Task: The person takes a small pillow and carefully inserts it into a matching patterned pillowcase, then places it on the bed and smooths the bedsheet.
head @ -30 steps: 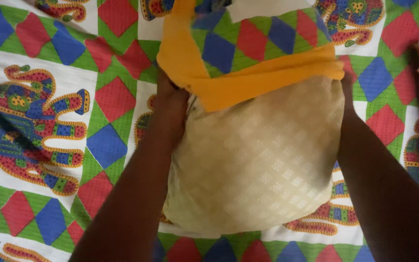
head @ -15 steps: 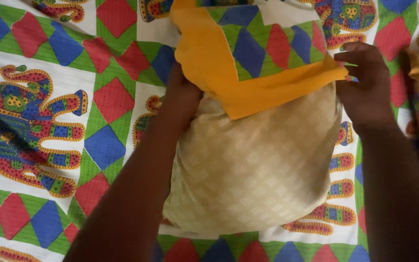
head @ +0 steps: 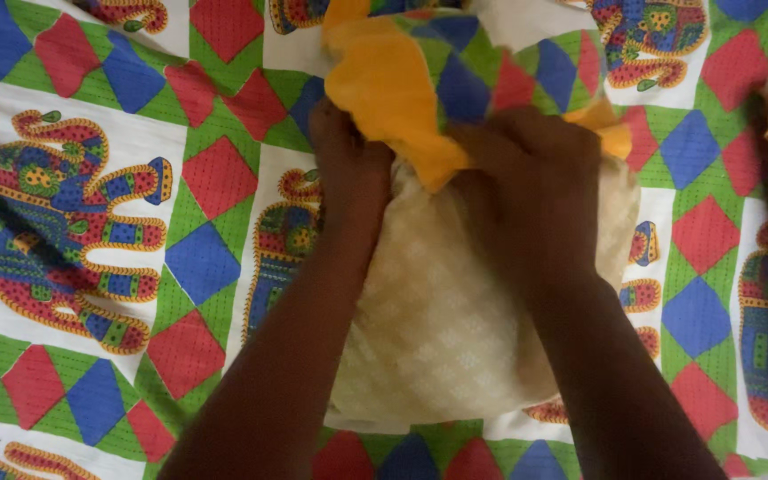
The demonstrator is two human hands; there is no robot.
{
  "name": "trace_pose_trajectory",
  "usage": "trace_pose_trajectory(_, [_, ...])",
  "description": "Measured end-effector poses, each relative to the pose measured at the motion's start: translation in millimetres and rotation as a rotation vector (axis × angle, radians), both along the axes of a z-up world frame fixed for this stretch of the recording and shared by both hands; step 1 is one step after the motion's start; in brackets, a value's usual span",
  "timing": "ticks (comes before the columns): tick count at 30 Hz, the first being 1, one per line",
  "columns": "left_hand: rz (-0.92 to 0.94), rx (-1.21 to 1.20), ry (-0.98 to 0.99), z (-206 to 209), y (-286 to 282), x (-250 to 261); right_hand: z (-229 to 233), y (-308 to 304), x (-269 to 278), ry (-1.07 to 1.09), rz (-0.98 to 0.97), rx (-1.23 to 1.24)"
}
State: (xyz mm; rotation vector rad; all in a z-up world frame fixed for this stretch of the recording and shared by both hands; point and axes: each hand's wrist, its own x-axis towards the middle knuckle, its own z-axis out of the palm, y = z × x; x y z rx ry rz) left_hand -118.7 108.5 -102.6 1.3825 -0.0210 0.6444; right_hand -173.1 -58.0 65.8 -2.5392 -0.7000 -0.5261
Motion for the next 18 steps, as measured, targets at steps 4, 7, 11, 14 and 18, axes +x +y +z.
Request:
trace_pose_trajectory(4, [0.324, 0.39, 0.428, 8.3, -1.3, -21.1, -9.6, -0.3, -4.2, 0.018, 0.077, -0.047])
trace_pose_trajectory(7, [0.409, 0.271, 0.452, 17.2, -6.9, -27.2, -10.0, 6.3, -12.8, 0.0, 0.049, -0.13])
trace_pose_trajectory(11, [0.248, 0.237, 0.671, 17.8, 7.5, -28.1, -18.4, 5.5, -19.8, -0.035, 0.098, -0.051])
trace_pose_trajectory(14, [-0.149, 0.264, 0.544, 3.3, 42.1, -31.6, -28.1, -10.9, -2.1, 0.141, 0.064, -0.127])
trace_pose_trajectory(18, [-0.288, 0.874, 0.35, -19.7, 81.7, -47.5, -12.8, -40.1, -2.4, 0.078, -0.068, -0.124])
